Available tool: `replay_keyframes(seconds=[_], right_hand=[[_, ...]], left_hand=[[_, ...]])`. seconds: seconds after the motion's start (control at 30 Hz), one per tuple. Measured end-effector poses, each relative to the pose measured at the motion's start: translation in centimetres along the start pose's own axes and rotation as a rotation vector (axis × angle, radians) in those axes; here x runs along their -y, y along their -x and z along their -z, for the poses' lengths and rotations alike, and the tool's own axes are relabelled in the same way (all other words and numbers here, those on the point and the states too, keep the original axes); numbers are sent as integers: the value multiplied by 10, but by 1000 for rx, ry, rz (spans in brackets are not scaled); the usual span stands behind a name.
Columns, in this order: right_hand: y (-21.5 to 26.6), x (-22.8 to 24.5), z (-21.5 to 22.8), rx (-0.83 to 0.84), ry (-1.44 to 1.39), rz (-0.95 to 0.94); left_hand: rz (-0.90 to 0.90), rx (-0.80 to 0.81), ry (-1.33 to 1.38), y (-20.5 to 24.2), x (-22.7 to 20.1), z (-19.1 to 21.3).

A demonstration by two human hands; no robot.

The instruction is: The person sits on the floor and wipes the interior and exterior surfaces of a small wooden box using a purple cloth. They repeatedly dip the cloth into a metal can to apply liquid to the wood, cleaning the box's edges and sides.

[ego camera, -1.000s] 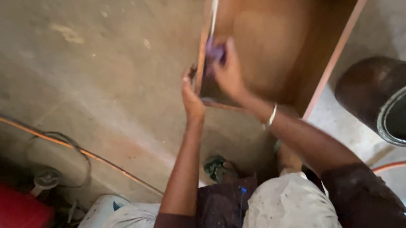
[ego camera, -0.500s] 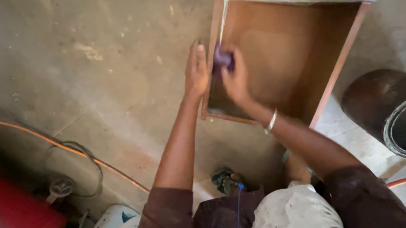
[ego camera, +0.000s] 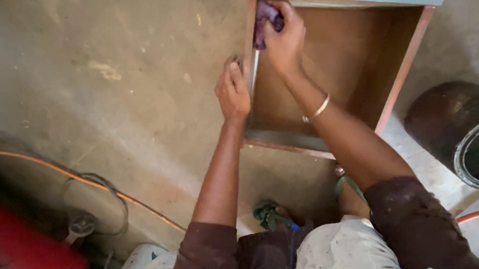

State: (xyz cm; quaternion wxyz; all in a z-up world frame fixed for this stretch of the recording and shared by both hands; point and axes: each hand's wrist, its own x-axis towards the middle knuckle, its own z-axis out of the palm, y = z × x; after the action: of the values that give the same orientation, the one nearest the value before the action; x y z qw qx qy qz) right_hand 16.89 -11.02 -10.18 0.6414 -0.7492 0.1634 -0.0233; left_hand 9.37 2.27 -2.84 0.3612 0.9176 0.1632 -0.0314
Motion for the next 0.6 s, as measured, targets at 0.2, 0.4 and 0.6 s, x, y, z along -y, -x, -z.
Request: replay_keyframes(seconds=[0.2, 0.4, 0.6], right_hand=[[2, 5, 3, 2, -141, 27], [-11, -4, 1, 10, 52, -47], [28, -16, -2, 107, -84, -16]], left_hand=[[-26, -26, -133, 0, 1, -2], [33, 10, -178, -2, -1, -2], [36, 68, -66, -5, 4, -2]])
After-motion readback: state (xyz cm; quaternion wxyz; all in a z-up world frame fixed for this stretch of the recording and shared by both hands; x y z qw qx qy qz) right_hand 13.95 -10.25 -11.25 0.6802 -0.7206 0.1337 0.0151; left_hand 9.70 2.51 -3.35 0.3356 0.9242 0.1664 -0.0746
